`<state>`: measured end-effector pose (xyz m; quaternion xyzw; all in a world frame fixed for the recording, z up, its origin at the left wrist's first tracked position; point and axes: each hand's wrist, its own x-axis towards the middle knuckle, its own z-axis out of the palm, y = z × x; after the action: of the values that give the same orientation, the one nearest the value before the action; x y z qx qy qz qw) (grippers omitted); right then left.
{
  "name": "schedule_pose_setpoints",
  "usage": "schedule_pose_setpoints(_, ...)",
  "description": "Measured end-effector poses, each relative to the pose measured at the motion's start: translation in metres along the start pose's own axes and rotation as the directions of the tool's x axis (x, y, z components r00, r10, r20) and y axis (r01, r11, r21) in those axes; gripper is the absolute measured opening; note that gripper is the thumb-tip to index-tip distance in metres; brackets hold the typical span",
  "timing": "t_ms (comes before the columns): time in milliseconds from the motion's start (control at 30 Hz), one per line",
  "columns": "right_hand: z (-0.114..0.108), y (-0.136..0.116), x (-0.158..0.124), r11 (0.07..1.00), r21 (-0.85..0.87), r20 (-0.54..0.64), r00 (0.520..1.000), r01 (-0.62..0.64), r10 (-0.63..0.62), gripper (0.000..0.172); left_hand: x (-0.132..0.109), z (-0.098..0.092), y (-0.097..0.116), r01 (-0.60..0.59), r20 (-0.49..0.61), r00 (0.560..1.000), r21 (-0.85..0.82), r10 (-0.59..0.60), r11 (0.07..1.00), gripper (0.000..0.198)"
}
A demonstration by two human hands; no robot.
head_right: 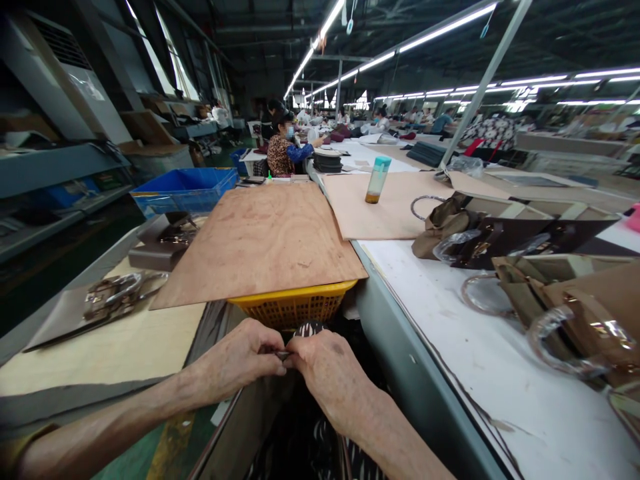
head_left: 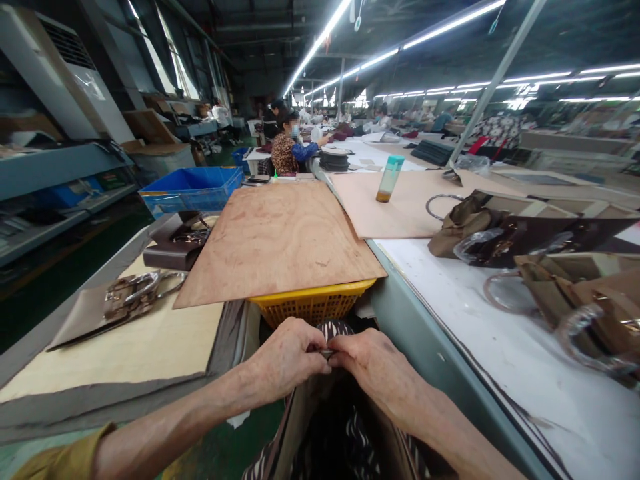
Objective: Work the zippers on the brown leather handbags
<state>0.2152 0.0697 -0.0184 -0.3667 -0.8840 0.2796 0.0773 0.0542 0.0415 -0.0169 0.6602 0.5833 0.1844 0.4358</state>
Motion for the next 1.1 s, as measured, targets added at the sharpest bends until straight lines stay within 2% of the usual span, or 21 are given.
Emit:
schedule_pose_setpoints(167,0.002,-0.002,0.000,0.997,-0.004,-0.017,0.997,-0.071,0.071,0.026,-0.004,-0.005,0.004,0.016,-0.014,1.000,0.094,-0.015,0.995,0.008)
schedule_pose_setpoints(333,0.006,0.000,0.001,0.997,-0.027,-0.057,0.996,-0.067,0.065,0.025,-0.008,-0.007,0.002,-0.028,-0.038,0.999,0.211,0.037,0.977,0.018)
schedule_pose_setpoints(433,0.006,0.000,0.000,0.998,-0.045,-0.076,0.996,-0.054,0.050,0.024,-0.007,-0.007,-0.001,-0.054,-0.036,0.997,0.177,0.062,0.983,0.019)
schedule_pose_setpoints(633,0.007,-0.006,-0.003,0.984,-0.144,-0.078,0.993,-0.104,0.094,0.025,-0.006,-0.007,-0.009,-0.125,0.000,0.992,0.048,0.125,0.991,0.017)
schedule_pose_setpoints(800,0.006,-0.007,0.005,0.999,-0.040,-0.012,1.000,-0.005,0.005,0.012,-0.002,-0.008,-0.011,-0.118,0.024,0.993,0.020,0.118,0.993,0.015)
schedule_pose_setpoints(1000,0.002,-0.002,0.025,1.000,-0.011,0.137,0.991,0.007,-0.005,0.014,0.006,-0.016,-0.022,-0.121,0.037,0.992,-0.023,0.122,0.992,0.015)
schedule_pose_setpoints(1100,0.003,-0.002,0.029,1.000,-0.003,0.142,0.990,0.017,-0.017,0.014,0.008,-0.020,-0.028,-0.105,0.075,0.991,-0.047,0.108,0.993,0.019)
